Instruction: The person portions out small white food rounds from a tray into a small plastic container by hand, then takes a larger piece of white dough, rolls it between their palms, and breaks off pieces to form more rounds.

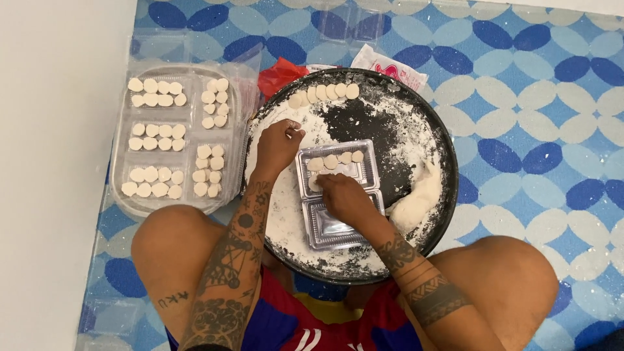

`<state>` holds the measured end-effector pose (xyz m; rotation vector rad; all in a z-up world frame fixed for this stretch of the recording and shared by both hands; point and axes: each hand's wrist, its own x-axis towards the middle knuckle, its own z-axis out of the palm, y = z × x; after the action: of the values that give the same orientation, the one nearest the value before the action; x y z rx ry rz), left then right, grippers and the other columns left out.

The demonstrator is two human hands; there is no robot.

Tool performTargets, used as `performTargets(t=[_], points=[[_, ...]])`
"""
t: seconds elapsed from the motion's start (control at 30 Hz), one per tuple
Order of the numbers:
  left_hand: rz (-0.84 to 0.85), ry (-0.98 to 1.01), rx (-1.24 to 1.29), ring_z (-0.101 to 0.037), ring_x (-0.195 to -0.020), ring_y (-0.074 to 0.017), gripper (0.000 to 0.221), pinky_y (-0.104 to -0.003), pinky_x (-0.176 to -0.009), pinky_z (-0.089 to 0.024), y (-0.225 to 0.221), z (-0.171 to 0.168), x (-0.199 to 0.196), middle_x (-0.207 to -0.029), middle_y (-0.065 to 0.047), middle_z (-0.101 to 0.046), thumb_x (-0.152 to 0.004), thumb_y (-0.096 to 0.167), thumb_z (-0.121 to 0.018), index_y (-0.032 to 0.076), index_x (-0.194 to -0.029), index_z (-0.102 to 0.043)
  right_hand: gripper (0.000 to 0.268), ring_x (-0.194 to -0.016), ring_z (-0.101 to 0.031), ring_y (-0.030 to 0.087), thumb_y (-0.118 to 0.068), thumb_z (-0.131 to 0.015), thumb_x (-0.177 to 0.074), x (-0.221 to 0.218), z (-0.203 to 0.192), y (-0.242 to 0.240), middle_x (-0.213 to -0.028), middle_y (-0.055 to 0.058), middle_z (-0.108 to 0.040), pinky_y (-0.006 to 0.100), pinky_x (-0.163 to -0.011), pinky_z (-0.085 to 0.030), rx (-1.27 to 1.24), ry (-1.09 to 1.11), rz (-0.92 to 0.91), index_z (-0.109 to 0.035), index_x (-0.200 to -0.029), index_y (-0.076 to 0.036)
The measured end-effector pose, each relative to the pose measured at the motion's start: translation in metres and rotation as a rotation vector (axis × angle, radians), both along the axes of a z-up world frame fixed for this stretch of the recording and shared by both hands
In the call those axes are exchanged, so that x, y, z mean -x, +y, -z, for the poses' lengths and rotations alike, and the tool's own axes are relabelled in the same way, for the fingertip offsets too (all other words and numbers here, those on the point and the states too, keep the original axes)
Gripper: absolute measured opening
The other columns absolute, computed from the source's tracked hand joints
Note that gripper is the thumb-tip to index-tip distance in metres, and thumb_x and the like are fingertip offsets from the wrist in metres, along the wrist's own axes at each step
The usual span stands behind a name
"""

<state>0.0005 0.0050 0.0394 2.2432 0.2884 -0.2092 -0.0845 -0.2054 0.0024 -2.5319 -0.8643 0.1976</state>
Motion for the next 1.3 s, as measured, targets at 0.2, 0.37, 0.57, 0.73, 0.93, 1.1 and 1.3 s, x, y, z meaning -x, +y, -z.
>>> performTargets(t=[0.2,0.37,0.57,0.73,0.93,1.1,1.3], points=[[-0.06,-0.075,0.012,-0.069,-0.111,-0.0341,0.045,-0.054,-0.097,-0.053,-0.009,-0.015,-0.007,-0.119,-0.016,-0.07,-0.091,0.027,-0.067,0.005,-0.131,-0.065,0.041,-0.099,-0.068,0.038,-0.016,-0.053,-0.09,0.005,-0.009,-0.007,-0.101,0.016,-0.073,0.049,-0.078,-0.054,0.032,-0.007,-0.022,-0.059,-0.13,-0.01],[-0.032,-0.177,-0.078,-0.057,-0.125,-0.04,0.051,-0.06,-0.1,-0.051,-0.015,0.017,-0.025,-0.14,-0.02,-0.051,-0.09,0.03,-0.072,0.002,-0.132,-0.064,0.037,-0.105,-0.067,0.035,-0.016,-0.051,-0.092,0.004,-0.043,0.0,-0.123,0.011,-0.071,0.046,-0.08,-0.054,0.028,0.047,-0.008,-0.069,-0.124,-0.014],[0.102,-0.123,-0.225,-0.037,-0.141,-0.0496,0.059,-0.064,-0.111,-0.037,-0.028,-0.004,-0.026,-0.157,-0.027,-0.036,-0.097,0.044,-0.061,-0.003,-0.132,-0.065,0.034,-0.104,-0.067,0.037,-0.015,-0.054,-0.091,0.002,-0.049,0.0,-0.124,0.011,-0.071,0.048,-0.078,-0.055,-0.015,0.048,-0.008,-0.074,-0.118,-0.015],[0.152,0.003,-0.299,-0.031,-0.143,-0.0432,0.072,-0.059,-0.112,-0.035,-0.03,0.021,-0.037,-0.162,-0.019,-0.029,-0.1,0.064,-0.043,0.006,-0.139,-0.062,0.034,-0.103,-0.067,0.036,-0.015,-0.053,-0.091,-0.001,-0.038,-0.004,-0.125,0.01,-0.071,0.048,-0.077,-0.055,-0.02,0.089,-0.007,-0.075,-0.118,-0.017],[0.143,-0.008,-0.288,-0.032,-0.141,-0.044,0.079,-0.061,-0.112,-0.032,-0.032,0.019,-0.036,-0.161,-0.022,-0.028,-0.102,0.064,-0.039,-0.001,-0.143,-0.056,0.036,-0.103,-0.067,0.037,-0.016,-0.055,-0.09,-0.001,-0.039,-0.006,-0.127,0.01,-0.07,0.049,-0.077,-0.055,-0.021,0.091,-0.032,-0.074,-0.12,-0.017],[0.163,0.017,-0.225,-0.035,-0.14,-0.042,0.091,-0.06,-0.112,-0.036,-0.03,0.007,-0.03,-0.162,-0.022,-0.027,-0.099,0.069,-0.041,-0.008,-0.147,-0.045,0.037,-0.105,-0.067,0.036,-0.017,-0.055,-0.089,0.001,-0.044,-0.005,-0.129,0.009,-0.069,0.048,-0.078,-0.055,-0.019,0.085,-0.03,-0.073,-0.121,-0.018],[0.16,0.032,0.025,-0.057,-0.13,-0.0318,0.095,-0.053,-0.108,-0.045,-0.021,0.014,-0.02,-0.162,-0.015,-0.031,-0.095,0.076,-0.045,-0.005,-0.146,-0.048,0.037,-0.107,-0.067,0.039,-0.018,-0.054,-0.09,0.003,-0.053,-0.007,-0.132,0.011,-0.069,0.05,-0.081,-0.055,-0.021,0.148,-0.007,-0.072,-0.122,-0.014]])
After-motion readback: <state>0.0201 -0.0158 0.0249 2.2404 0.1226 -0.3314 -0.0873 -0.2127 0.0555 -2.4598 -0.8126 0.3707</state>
